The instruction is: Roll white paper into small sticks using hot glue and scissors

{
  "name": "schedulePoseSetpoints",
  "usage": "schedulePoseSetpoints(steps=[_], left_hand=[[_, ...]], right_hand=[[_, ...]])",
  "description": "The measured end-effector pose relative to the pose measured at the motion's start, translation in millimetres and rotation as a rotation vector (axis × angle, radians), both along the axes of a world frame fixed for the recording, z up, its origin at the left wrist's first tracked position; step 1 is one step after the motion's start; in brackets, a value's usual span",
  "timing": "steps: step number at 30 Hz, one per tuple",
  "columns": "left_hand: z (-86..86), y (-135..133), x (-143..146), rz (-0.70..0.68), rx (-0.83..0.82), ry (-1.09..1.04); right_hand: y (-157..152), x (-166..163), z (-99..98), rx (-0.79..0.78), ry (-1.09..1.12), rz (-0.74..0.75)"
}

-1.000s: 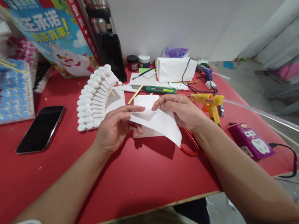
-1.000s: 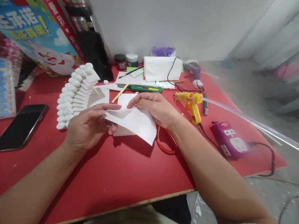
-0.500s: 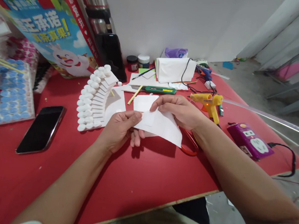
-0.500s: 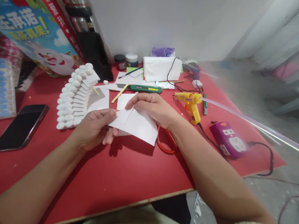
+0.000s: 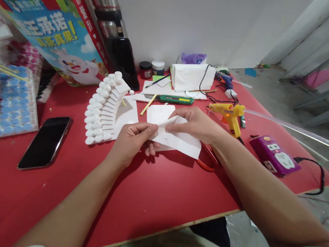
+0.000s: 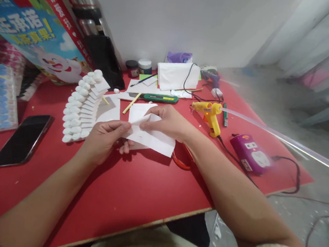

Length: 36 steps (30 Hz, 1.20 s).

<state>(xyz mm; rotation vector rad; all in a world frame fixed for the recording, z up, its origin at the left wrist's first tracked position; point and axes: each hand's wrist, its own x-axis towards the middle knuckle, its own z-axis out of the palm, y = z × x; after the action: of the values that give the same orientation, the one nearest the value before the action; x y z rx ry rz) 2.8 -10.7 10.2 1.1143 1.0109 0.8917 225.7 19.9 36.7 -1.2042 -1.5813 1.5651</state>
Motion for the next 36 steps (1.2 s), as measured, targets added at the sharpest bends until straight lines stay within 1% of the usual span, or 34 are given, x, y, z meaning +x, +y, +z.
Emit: schedulePoseSetpoints(steps=[3, 7, 12, 15, 20, 23, 26, 30, 33, 36], left_hand=[[-1.6, 0.6, 0.5, 0.019, 0.028, -0.035], [-1.7, 1.4, -0.2, 0.057, 0.059, -0.138], [3.6, 3.6, -3.8, 0.045, -0.007, -0.244], [5.5, 5.7, -6.3, 0.025, -0.047, -0.270], [8.1, 6.4, -7.5, 0.016, -0.062, -0.300], [9.0, 5.9, -5.8, 0.028, -0.074, -0.233], [7.1, 6.0, -4.5, 0.006, -0.107, -0.152], [4.1, 6.7, -4.9, -0.021, -0.116, -0.147], [3.7, 7.8, -6.4, -0.022, -0.120, -0.150], [3.9, 8.5, -8.1, -0.043, -0.076, -0.115]], right_hand=[[0.7, 0.8, -1.4, -0.053, 0.075, -0.025], [3.0, 1.6, -4.9, -0.090, 0.206, -0.044], [5.6, 4.7, -8.4, -0.102, 0.347, 0.028], [5.8, 6.6, -8.3, -0.099, 0.331, 0.073], [5.2, 8.1, -6.1, -0.015, 0.282, 0.097], [4.7, 8.3, -4.8, -0.004, 0.260, 0.115], [4.9, 8.1, -5.6, 0.021, 0.221, 0.131], [6.4, 9.0, -6.5, 0.094, 0.159, 0.154], [6.6, 15.3, 0.6, 0.117, 0.150, 0.214], [5.2, 26.0, 12.9, 0.078, 0.155, 0.309]])
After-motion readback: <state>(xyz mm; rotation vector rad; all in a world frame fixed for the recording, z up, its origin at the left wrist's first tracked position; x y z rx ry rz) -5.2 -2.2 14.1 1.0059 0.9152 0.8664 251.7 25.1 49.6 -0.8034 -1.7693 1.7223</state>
